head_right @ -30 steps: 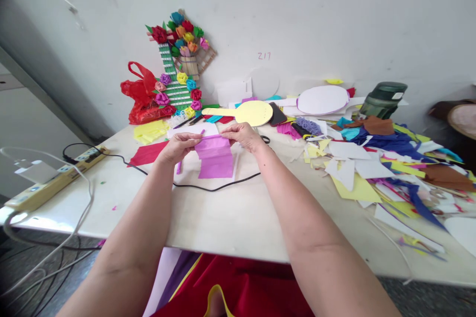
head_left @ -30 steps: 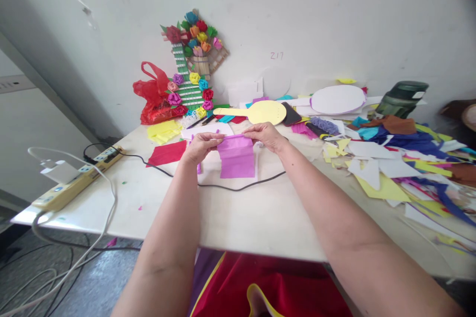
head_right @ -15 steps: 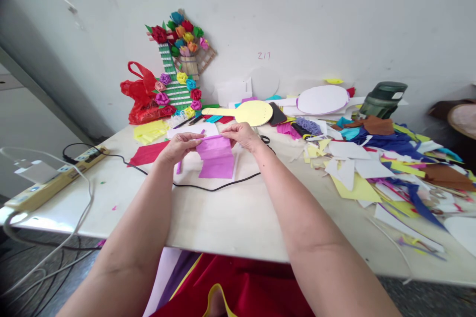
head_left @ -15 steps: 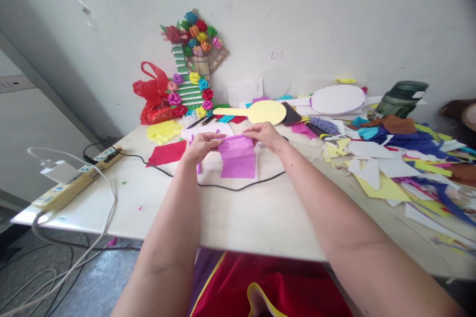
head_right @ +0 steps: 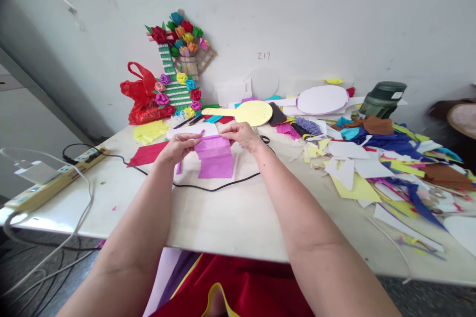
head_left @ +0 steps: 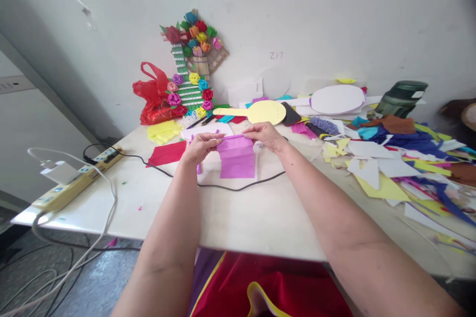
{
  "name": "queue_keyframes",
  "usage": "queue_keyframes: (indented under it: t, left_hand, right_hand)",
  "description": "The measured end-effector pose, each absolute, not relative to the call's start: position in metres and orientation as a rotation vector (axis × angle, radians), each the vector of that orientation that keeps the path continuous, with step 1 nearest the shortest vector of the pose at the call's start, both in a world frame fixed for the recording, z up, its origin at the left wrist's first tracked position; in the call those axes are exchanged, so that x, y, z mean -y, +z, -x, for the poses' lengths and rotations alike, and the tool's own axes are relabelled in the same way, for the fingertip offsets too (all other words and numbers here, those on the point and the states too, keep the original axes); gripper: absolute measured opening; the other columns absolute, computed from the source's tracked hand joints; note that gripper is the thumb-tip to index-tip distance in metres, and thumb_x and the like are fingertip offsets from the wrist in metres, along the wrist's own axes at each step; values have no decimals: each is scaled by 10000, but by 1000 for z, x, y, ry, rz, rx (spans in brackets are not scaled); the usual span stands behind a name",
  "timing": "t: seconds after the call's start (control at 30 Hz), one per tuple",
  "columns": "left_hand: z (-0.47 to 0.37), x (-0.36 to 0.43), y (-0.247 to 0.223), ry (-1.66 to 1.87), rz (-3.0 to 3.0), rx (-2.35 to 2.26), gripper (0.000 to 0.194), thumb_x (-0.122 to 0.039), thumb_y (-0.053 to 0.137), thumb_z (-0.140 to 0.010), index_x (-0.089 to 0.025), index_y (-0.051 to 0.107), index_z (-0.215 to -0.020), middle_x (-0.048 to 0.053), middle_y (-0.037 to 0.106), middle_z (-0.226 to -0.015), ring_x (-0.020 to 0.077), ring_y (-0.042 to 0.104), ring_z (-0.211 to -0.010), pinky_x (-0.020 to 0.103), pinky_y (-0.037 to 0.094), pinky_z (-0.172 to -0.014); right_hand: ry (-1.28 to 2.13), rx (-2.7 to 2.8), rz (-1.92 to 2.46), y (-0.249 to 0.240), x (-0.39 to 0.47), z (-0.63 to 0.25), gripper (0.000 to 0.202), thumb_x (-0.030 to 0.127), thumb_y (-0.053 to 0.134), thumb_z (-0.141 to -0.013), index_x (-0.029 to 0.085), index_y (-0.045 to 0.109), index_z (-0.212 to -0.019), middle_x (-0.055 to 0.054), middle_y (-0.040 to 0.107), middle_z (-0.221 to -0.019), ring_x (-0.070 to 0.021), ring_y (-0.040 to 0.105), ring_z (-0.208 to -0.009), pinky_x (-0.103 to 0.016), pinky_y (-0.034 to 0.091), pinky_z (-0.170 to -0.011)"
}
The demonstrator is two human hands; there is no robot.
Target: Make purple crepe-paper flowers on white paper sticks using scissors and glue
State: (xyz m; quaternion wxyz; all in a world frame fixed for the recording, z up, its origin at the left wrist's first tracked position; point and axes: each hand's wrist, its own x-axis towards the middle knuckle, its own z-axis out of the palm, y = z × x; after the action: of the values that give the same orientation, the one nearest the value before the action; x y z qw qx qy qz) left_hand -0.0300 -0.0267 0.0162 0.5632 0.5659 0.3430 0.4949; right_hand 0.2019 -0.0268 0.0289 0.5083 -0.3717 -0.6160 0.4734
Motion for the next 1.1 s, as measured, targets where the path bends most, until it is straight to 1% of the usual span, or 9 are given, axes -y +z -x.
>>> queue_keyframes:
  t: [0.27, 0.5, 0.57, 0.63, 0.7, 0.8, 0.9, 1.0, 1.1]
  left_hand:
    - [30, 25, 15, 1157, -1327, -815, 296, -197, 798, -493, -158, 736, -779, 47, 682, -691, 103, 574, -580, 245, 470, -592]
    - [31, 23, 12, 1141, -1264, -778, 266, -173, 788, -504, -155, 733, -763, 39, 676, -662, 97, 572, -565, 236, 462, -590]
    - [32, 21, 11, 1147, -1252, -750, 265, -194, 781, -522, -146, 730, -778, 54, 686, -707, 113, 591, -602, 242, 468, -605]
    - [32, 20, 10, 1158, -1233, -729, 259, -250, 769, -556, -134, 727, -784, 74, 692, -748, 139, 611, -644, 270, 480, -639]
    - [32, 20, 10, 1162, -1214, -732, 252, -294, 759, -580, -125, 724, -763, 81, 689, -738, 150, 616, -646, 290, 484, -653]
    - [30, 21, 11, 1155, -1223, -756, 236, -286, 772, -570, -120, 716, -729, 60, 668, -669, 124, 590, -590, 263, 469, -609]
    - [28, 23, 13, 1144, -1249, -773, 244, -267, 784, -554, -120, 715, -736, 41, 649, -634, 96, 558, -552, 232, 450, -570]
    - [28, 24, 14, 1139, -1255, -784, 271, -260, 786, -552, -131, 720, -782, 36, 655, -659, 83, 550, -554, 223, 453, -572]
    - [29, 24, 14, 1130, -1255, -794, 304, -244, 790, -545, -146, 720, -824, 39, 665, -698, 91, 565, -580, 234, 471, -593]
  right_hand:
    - [1139, 1510, 954, 32, 32, -202, 218, 226, 740, -544, 103, 696, -718, -11, 619, -566, -86, 525, -497, -208, 418, -451]
    - [1066, 1580, 926, 30, 29, -201, 207, 233, 731, -560, 107, 704, -722, -26, 640, -619, -96, 540, -531, -228, 441, -494]
    - [1052, 1591, 924, 30, 29, -201, 208, 241, 730, -561, 110, 706, -721, -29, 644, -630, -102, 544, -541, -235, 444, -500]
    - [1035, 1600, 925, 30, 29, -201, 210, 248, 728, -564, 111, 707, -722, -31, 645, -631, -105, 544, -547, -240, 446, -507]
    - [1024, 1612, 924, 30, 28, -201, 210, 251, 725, -568, 110, 709, -723, -31, 645, -632, -106, 542, -549, -243, 448, -512]
    - [1014, 1631, 916, 29, 26, -201, 209, 251, 719, -577, 107, 710, -728, -36, 651, -639, -105, 544, -548, -244, 450, -516]
    - [1000, 1652, 904, 27, 25, -201, 208, 258, 716, -583, 109, 710, -728, -36, 652, -634, -106, 548, -542, -242, 455, -510]
    - [1001, 1660, 890, 26, 25, -200, 205, 265, 715, -587, 114, 710, -725, -30, 648, -618, -105, 551, -534, -238, 459, -504]
    - [1019, 1649, 877, 26, 24, -201, 199, 253, 716, -586, 110, 710, -724, -25, 644, -607, -102, 551, -523, -235, 461, -501]
